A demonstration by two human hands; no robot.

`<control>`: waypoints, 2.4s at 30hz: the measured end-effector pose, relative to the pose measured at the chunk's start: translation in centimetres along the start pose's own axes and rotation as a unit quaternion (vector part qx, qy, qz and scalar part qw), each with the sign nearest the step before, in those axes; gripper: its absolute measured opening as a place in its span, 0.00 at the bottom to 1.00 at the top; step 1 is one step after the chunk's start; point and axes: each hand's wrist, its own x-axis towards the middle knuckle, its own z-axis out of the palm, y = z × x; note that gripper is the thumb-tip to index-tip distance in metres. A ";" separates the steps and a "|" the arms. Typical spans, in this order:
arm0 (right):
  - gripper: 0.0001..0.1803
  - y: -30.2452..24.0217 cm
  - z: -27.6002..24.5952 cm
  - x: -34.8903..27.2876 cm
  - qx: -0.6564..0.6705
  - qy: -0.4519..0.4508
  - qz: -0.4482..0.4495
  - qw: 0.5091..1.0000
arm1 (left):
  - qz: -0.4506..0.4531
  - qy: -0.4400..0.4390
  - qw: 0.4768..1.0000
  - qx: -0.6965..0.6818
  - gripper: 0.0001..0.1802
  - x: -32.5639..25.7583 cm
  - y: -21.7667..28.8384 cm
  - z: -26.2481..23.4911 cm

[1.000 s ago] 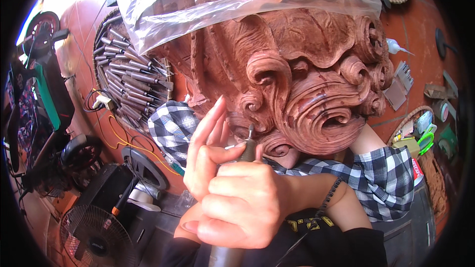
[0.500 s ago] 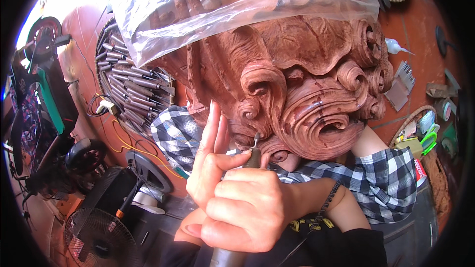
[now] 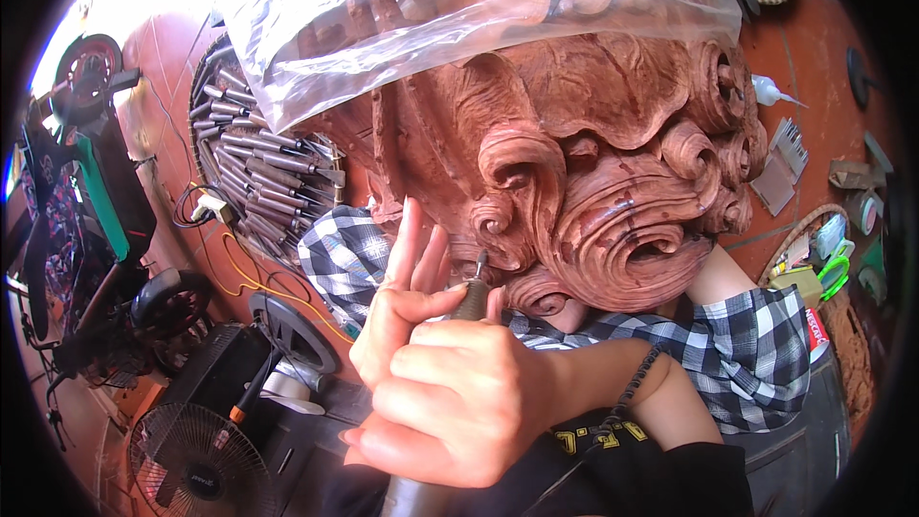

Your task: The person carves intricate swirling patterns into a reddish-brown wooden block using a rotary power tool and a chisel with a wooden mallet. They switch between tools to refine the design and occasionally brush away wood shavings.

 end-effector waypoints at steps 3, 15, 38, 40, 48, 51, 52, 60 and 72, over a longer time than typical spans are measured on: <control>0.10 0.1 0.3 0.3 -0.003 -0.008 0.001 1.000 | -0.013 -0.005 0.999 -0.031 0.07 0.3 0.0 -0.5; 0.15 -0.5 0.3 -0.7 -0.050 -0.012 -0.006 0.999 | 0.177 0.022 0.977 0.113 0.18 0.6 -2.0 -0.5; 0.11 0.5 1.9 0.2 -0.013 -0.043 -0.004 0.999 | 0.094 0.073 0.993 0.009 0.14 0.9 -1.8 -0.9; 0.11 0.1 1.8 0.1 -0.026 -0.052 -0.017 0.998 | 0.130 0.093 0.986 0.054 0.19 0.7 -2.0 -1.0; 0.11 -0.8 0.3 -0.5 -0.092 -0.096 -0.015 0.991 | 0.190 0.032 0.981 0.018 0.18 0.9 -2.9 -0.6; 0.11 -0.5 0.2 -0.3 -0.092 -0.102 -0.009 0.990 | 0.189 0.013 0.981 0.043 0.17 1.1 -2.9 -1.0; 0.11 -0.4 0.2 -0.2 -0.093 -0.104 -0.008 0.990 | 0.188 0.010 0.981 0.038 0.17 1.2 -2.9 -1.0; 0.12 0.1 1.0 0.3 -0.082 -0.115 -0.008 0.990 | 0.076 -0.035 0.996 -0.043 0.09 1.0 -1.8 -1.9; 0.11 0.6 2.6 -0.3 -0.062 -0.137 -0.024 0.988 | 0.172 0.083 0.978 -0.087 0.19 1.6 -5.2 -0.9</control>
